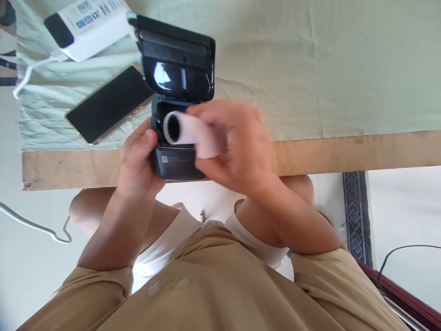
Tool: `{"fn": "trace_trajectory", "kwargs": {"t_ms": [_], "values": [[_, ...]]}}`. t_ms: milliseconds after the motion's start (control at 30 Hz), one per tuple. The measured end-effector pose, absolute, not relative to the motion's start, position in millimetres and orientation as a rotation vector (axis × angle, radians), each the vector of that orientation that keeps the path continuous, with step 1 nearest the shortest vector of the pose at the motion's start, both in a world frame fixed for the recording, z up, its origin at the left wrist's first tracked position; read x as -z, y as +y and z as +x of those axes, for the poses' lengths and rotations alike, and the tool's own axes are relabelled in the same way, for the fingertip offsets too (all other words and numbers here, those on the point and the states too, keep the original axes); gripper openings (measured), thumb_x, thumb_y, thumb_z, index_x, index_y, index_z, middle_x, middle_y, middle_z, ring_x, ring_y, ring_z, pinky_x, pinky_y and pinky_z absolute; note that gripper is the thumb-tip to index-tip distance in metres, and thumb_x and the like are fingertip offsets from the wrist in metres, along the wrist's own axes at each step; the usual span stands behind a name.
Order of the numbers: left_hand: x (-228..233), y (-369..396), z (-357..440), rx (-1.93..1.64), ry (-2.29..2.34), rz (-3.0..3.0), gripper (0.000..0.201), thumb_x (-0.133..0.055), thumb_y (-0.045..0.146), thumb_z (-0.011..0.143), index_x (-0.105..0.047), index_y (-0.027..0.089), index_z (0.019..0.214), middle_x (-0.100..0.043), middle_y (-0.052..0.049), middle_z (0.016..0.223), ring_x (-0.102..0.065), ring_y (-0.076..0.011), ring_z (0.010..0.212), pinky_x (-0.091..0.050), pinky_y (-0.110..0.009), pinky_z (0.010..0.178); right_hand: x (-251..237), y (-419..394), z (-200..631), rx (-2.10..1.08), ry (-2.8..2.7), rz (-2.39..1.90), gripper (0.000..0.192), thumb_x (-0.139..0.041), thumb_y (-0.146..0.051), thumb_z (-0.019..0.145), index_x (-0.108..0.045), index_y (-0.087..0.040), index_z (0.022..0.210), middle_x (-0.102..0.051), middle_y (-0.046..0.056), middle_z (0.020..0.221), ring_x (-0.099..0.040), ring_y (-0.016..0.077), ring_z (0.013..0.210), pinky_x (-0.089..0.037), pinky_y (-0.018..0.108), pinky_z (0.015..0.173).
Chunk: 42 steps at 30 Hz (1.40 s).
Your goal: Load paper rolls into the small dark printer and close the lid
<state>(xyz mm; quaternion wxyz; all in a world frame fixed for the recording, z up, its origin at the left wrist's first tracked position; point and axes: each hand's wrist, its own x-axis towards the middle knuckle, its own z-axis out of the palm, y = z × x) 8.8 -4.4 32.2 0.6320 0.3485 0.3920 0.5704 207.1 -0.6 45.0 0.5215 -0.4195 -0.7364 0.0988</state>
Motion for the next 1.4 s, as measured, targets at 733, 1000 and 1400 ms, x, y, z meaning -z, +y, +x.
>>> {"fn": "trace_trajectory", "kwargs": {"t_ms": [733,1000,1400], "values": [[-24,-5,4,-1.287,0.881,0.955,0.041,-0.081,0.057,0.098,-0.082,0.022,0.119,-0.082,-0.006,0.102,-0.08,-0.0229,0.099,-0.063,-0.029,0.071,-45,-3,197,0.155,-1.969,-0.857,0.019,-0.063,-0.01,0.095,-0.065,-0.028,0.103,-0.066,-0.001,0.095,-0.06,0.0168,0.082,-0.046,0.038,0.073],[-11,-3,-4,-1.26,0.803,1.065,0.046,-0.096,0.049,0.086,-0.078,0.024,0.12,-0.066,0.0,0.085,-0.061,-0.0113,0.067,-0.049,-0.022,0.055,-50,-18,190,-0.03,-2.097,-0.801,0.01,-0.06,-0.034,0.108,-0.064,-0.025,0.105,-0.071,0.0,0.101,-0.069,0.0176,0.093,-0.053,0.041,0.083],[-20,-12,-6,-1.165,0.925,1.061,0.053,-0.093,0.049,0.086,-0.076,0.026,0.131,-0.072,-0.004,0.097,-0.069,-0.0186,0.081,-0.058,-0.029,0.068,-48,2,217,-0.558,-1.886,-1.095,0.064,-0.071,-0.068,0.101,-0.055,-0.043,0.157,-0.052,0.004,0.17,-0.068,0.0309,0.142,-0.073,0.042,0.094]]}}
